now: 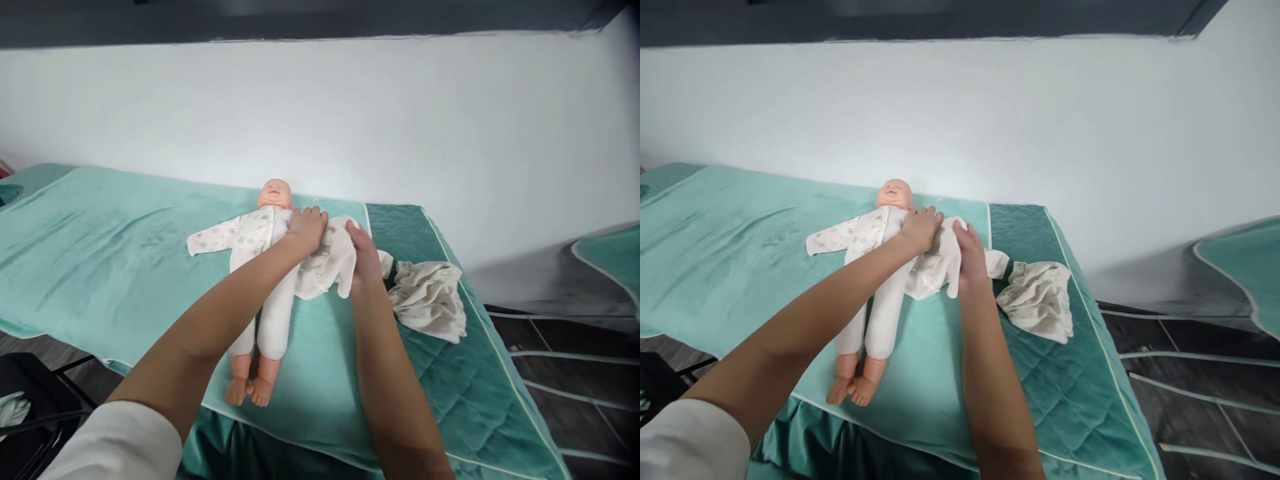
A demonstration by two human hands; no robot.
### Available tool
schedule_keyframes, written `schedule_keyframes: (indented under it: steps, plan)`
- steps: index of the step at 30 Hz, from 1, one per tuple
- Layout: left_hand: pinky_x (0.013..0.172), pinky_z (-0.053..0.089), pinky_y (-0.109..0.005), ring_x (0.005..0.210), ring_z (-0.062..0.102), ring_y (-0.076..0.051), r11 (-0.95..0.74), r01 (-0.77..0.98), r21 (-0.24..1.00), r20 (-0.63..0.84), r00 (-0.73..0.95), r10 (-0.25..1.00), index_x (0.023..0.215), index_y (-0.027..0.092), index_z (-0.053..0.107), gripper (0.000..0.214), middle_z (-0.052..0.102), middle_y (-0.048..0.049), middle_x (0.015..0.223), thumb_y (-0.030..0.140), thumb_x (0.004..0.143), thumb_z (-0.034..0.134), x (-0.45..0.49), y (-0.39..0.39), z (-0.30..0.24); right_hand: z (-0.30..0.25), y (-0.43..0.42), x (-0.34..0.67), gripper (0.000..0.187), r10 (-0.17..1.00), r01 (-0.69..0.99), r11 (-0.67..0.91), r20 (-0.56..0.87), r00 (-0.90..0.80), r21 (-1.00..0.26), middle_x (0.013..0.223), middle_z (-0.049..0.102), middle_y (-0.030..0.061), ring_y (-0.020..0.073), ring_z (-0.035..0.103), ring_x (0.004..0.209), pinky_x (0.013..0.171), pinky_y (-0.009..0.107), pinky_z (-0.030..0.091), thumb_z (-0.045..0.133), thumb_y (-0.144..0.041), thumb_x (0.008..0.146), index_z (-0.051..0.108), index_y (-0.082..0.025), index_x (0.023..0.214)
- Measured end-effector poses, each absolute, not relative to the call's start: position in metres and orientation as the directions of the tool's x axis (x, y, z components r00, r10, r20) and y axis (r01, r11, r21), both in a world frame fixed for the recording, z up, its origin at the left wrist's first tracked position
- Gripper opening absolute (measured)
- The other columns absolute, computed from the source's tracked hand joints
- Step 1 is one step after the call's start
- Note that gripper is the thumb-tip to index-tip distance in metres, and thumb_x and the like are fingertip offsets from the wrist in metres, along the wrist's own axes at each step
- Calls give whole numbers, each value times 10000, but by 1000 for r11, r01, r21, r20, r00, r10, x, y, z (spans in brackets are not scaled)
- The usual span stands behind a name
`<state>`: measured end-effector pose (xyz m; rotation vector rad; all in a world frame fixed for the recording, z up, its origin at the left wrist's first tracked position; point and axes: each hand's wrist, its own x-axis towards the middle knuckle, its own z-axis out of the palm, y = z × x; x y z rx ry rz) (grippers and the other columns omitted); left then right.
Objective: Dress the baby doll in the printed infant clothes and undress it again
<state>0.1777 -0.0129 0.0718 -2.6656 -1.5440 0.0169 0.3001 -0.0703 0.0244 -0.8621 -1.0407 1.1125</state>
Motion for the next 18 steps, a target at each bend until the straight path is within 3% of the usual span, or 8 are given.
schedule_keyframes:
  steps: [4, 8, 11, 14, 18]
  plan:
    - [962, 462, -424, 1122, 619, -285, -555, 798, 236, 69, 556, 828, 1172, 200, 667, 262, 607, -146, 1274, 233, 930, 573, 156, -3, 85, 37, -85, 284, 538, 981, -394, 146, 186, -64, -907, 1060, 742, 12, 210, 719, 829, 739, 360, 597, 860, -464, 732, 618, -298, 1184]
    - [898, 481, -372, 1007, 619, -247, -631, 676, 380, 223, 595, 772, 918, 190, 675, 170, 669, -93, 1029, 102, 843, 550, 122, 12, 96, 39, -95, 286, 575, 927, -339, 128, 234, -294, -932, 1185, 731, 24, 187, 708, 844, 747, 346, 598, 844, -463, 785, 635, -355, 1309]
    - [934, 471, -394, 1119, 584, -278, -539, 718, 440, 365, 405, 838, 841, 203, 641, 189, 658, -105, 1052, 45, 815, 541, 96, 18, 89, 35, -96, 282, 424, 901, -342, 127, 252, -353, -931, 1242, 736, 34, 203, 721, 982, 878, 382, 607, 795, -446, 857, 688, -352, 1256]
    - [947, 473, -412, 1125, 582, -293, -393, 714, 580, 370, 199, 908, 835, 209, 596, 138, 645, -114, 1072, 74, 817, 618, 75, 15, 74, 31, -93, 275, 332, 915, -331, 150, 257, -310, -932, 1275, 752, 37, 223, 704, 1170, 1027, 403, 571, 786, -409, 881, 725, -333, 1198]
    - [1007, 479, -380, 1097, 615, -224, -406, 465, 787, 437, 44, 898, 942, 215, 587, 19, 667, -77, 1089, 202, 929, 590, 51, -8, 51, 32, -95, 266, 341, 924, -261, 131, 214, -318, -956, 1384, 714, 44, 259, 656, 1310, 1104, 447, 542, 802, -413, 871, 727, -325, 1191]
